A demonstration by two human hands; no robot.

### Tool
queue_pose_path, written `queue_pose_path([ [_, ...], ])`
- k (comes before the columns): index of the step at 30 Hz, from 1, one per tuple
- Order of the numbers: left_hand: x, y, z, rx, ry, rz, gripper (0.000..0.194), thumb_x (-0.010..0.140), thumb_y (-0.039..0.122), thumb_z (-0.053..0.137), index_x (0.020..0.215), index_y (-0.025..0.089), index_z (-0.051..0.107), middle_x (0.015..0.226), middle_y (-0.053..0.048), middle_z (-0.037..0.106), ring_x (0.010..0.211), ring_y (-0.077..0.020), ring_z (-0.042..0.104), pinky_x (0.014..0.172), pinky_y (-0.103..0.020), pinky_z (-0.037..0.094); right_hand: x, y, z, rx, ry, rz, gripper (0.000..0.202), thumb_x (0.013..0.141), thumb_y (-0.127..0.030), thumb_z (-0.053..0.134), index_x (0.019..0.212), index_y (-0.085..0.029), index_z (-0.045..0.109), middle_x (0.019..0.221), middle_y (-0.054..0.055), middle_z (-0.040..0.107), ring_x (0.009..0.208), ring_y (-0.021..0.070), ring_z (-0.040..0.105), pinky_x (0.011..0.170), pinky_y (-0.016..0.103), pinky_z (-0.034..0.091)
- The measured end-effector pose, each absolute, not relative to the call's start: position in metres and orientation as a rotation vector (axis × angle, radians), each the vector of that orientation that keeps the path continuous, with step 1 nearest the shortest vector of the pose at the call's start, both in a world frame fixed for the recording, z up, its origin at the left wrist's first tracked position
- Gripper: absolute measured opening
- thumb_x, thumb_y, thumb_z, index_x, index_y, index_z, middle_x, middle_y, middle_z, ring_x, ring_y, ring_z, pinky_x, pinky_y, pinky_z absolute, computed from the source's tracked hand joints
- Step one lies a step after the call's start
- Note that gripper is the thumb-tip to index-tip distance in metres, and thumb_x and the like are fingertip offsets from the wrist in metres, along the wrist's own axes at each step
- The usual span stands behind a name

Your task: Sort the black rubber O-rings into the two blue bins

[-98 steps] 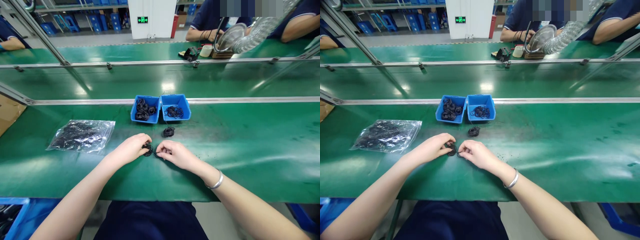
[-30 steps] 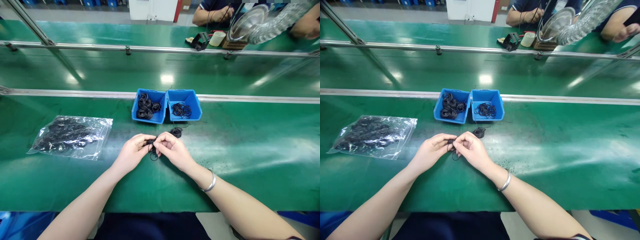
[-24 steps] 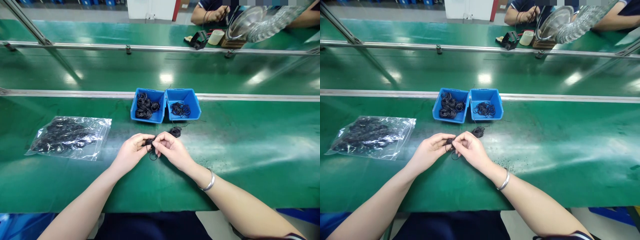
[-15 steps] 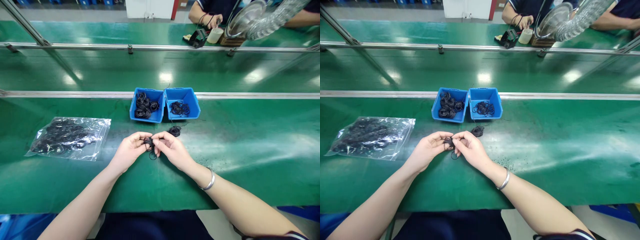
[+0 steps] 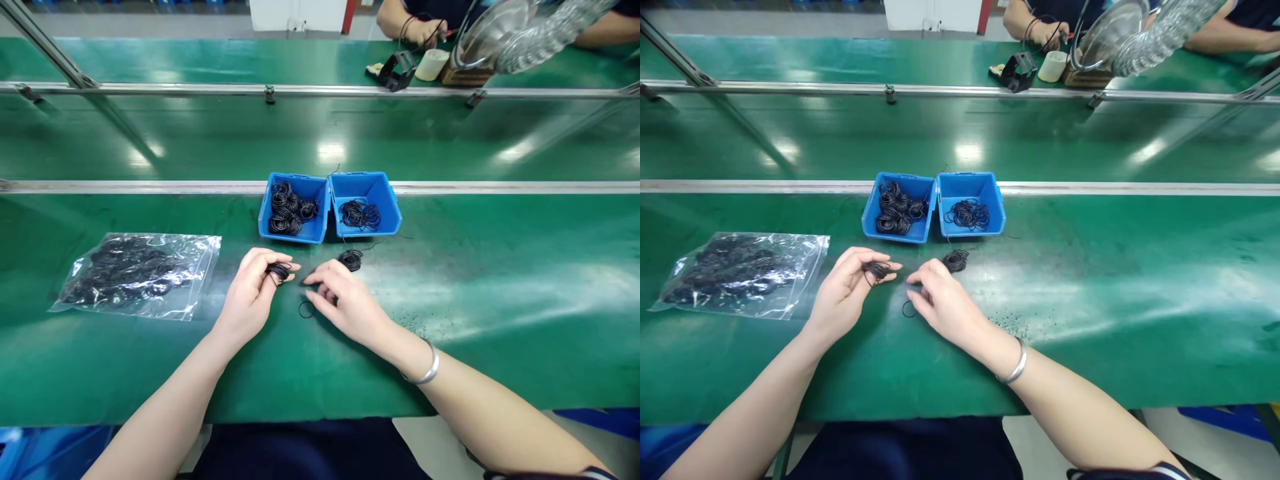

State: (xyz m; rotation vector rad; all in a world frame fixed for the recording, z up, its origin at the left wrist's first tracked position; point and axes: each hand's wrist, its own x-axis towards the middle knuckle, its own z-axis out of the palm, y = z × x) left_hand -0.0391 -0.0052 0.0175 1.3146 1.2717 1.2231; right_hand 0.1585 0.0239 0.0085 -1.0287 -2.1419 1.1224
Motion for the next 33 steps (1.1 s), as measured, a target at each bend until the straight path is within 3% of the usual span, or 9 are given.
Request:
queue_pose_path([
  [4, -0.042, -0.004, 0.019, 1.118, 1.119, 1.182, 0.014, 0.098, 0.025, 0.049, 0.105, 0.019, 0.059, 0.11, -0.006, 0.058, 0.11, -0.0217, 0.065, 0.097, -0.041, 0.056, 0.163, 0.018, 0.014, -0.902, -2.638, 0.819, 0.006, 0.098, -0.019, 0.054, 0.095, -0.017, 0.059, 0.096, 0.008, 0.056, 0.082, 0.0198, 0.056, 0.074, 0.036, 0.052],
  [7, -0.044, -0.003, 0.017, 1.124, 1.11, 1.175, 0.006, 0.095, 0.02, 0.054, 0.096, 0.019, 0.06, 0.107, -0.004, 0.06, 0.11, -0.0191, 0.062, 0.098, -0.035, 0.052, 0.163, 0.014, 0.012, -0.889, -2.758, 0.648, 0.017, 0.1, -0.015, 0.045, 0.089, -0.016, 0.058, 0.091, 0.009, 0.055, 0.079, 0.02, 0.054, 0.071, 0.035, 0.051],
  [10, -0.045, -0.002, 0.017, 1.165, 1.18, 1.148, 0.005, 0.093, 0.017, 0.056, 0.095, 0.019, 0.06, 0.097, -0.003, 0.062, 0.097, -0.0147, 0.065, 0.09, -0.029, 0.052, 0.162, 0.013, 0.008, -0.852, -2.81, 0.544, 0.019, 0.101, -0.014, 0.043, 0.09, -0.014, 0.058, 0.093, 0.011, 0.056, 0.079, 0.0205, 0.053, 0.071, 0.036, 0.051],
  [13, -0.045, -0.002, 0.018, 1.166, 1.185, 1.093, 0.01, 0.094, 0.017, 0.053, 0.101, 0.019, 0.059, 0.091, -0.001, 0.062, 0.085, -0.0134, 0.067, 0.085, -0.03, 0.055, 0.162, 0.015, 0.007, -0.888, -2.732, 0.597, 0.019, 0.102, -0.017, 0.041, 0.093, -0.013, 0.057, 0.095, 0.011, 0.056, 0.076, 0.019, 0.054, 0.068, 0.034, 0.052],
  [21, -0.042, -0.005, 0.02, 1.203, 1.078, 0.998, 0.014, 0.089, 0.011, 0.055, 0.094, 0.018, 0.067, 0.111, -0.004, 0.054, 0.083, -0.0131, 0.068, 0.082, -0.031, 0.058, 0.164, 0.025, 0.01, -0.862, -2.316, 0.642, 0.009, 0.099, -0.014, 0.048, 0.095, -0.015, 0.055, 0.092, 0.01, 0.061, 0.084, 0.0195, 0.06, 0.075, 0.034, 0.054],
  [25, -0.037, -0.008, 0.016, 1.131, 1.074, 0.949, 0.016, 0.087, 0.01, 0.058, 0.099, 0.019, 0.064, 0.128, -0.006, 0.052, 0.085, -0.0133, 0.069, 0.083, -0.032, 0.058, 0.163, 0.024, 0.011, -0.834, -2.208, 0.646, 0.007, 0.098, -0.012, 0.052, 0.094, -0.016, 0.056, 0.092, 0.008, 0.062, 0.084, 0.0172, 0.06, 0.076, 0.031, 0.053],
  [30, -0.033, -0.009, 0.009, 1.101, 1.056, 0.941, 0.04, 0.085, 0.006, 0.056, 0.12, 0.024, 0.049, 0.098, 0.0, 0.062, 0.085, -0.0131, 0.068, 0.082, -0.031, 0.057, 0.16, 0.02, 0.01, -0.753, -2.144, 0.711, 0.007, 0.095, -0.01, 0.057, 0.096, -0.018, 0.057, 0.092, 0.005, 0.063, 0.085, 0.0147, 0.062, 0.076, 0.028, 0.052],
  [33, -0.033, -0.006, 0.012, 1.368, 1.152, 0.908, 0.033, 0.084, 0.003, 0.053, 0.11, 0.022, 0.059, 0.093, 0.0, 0.064, 0.087, -0.015, 0.066, 0.084, -0.032, 0.056, 0.16, 0.02, 0.009, -0.768, -2.121, 0.78, 0.008, 0.095, -0.011, 0.058, 0.097, -0.019, 0.059, 0.092, 0.005, 0.064, 0.084, 0.015, 0.063, 0.077, 0.028, 0.052],
])
